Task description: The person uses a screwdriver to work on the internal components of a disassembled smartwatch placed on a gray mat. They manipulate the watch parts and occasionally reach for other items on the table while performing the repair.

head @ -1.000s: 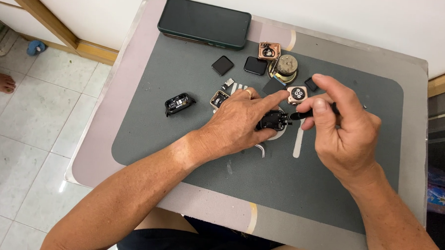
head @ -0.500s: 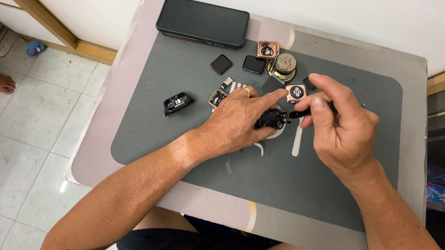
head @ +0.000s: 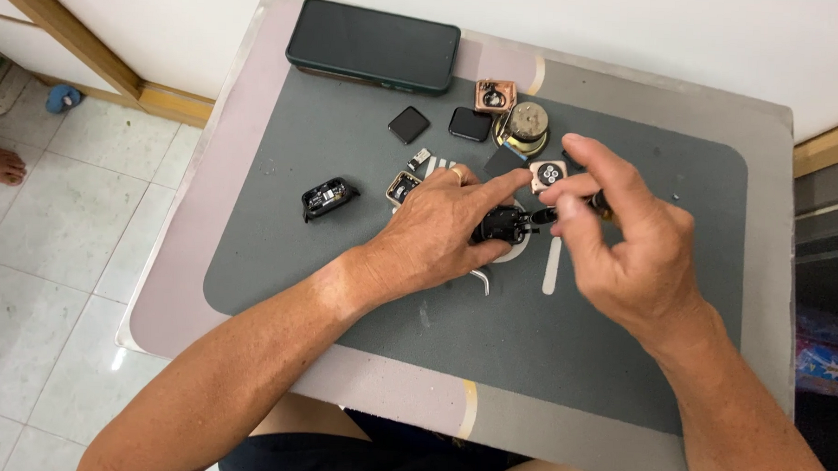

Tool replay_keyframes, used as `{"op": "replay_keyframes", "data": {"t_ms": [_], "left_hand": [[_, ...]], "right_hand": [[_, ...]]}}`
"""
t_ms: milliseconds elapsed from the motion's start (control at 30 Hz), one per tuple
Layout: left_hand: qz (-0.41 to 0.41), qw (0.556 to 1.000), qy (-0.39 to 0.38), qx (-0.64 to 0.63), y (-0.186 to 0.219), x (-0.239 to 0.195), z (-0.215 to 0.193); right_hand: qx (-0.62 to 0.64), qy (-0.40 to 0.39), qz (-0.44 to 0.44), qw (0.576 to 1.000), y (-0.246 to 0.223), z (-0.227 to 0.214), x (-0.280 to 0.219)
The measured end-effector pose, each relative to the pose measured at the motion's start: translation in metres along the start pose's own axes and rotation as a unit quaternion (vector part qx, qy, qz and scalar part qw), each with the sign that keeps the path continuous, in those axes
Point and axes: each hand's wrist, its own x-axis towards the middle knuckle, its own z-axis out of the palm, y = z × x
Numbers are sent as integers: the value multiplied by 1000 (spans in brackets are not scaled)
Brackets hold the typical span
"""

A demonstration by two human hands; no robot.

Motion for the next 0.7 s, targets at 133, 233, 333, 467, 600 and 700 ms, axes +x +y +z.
{"op": "replay_keyframes", "data": {"t_ms": [133, 233, 333, 467, 600, 700], "left_hand": [[11, 1000, 25, 4, -4, -1, 4], [18, 1000, 23, 8, -6, 1, 5], [13, 1000, 4, 0, -4, 3, 1], [7, 1000, 12, 9, -5, 4, 0], [-16, 1000, -13, -13, -6, 3, 2], [-20, 999, -23, -12, -3, 3, -4]], "right_hand": [[-86, -27, 0, 996, 1, -4, 0], [-157, 8, -100, 983, 5, -6, 10], [-139, -48, -91, 985, -2, -16, 26], [-136, -154, -36, 978, -17, -29, 49], [-247, -225, 72, 940, -11, -21, 56], [-232, -291, 125, 920, -20, -22, 68]]}}
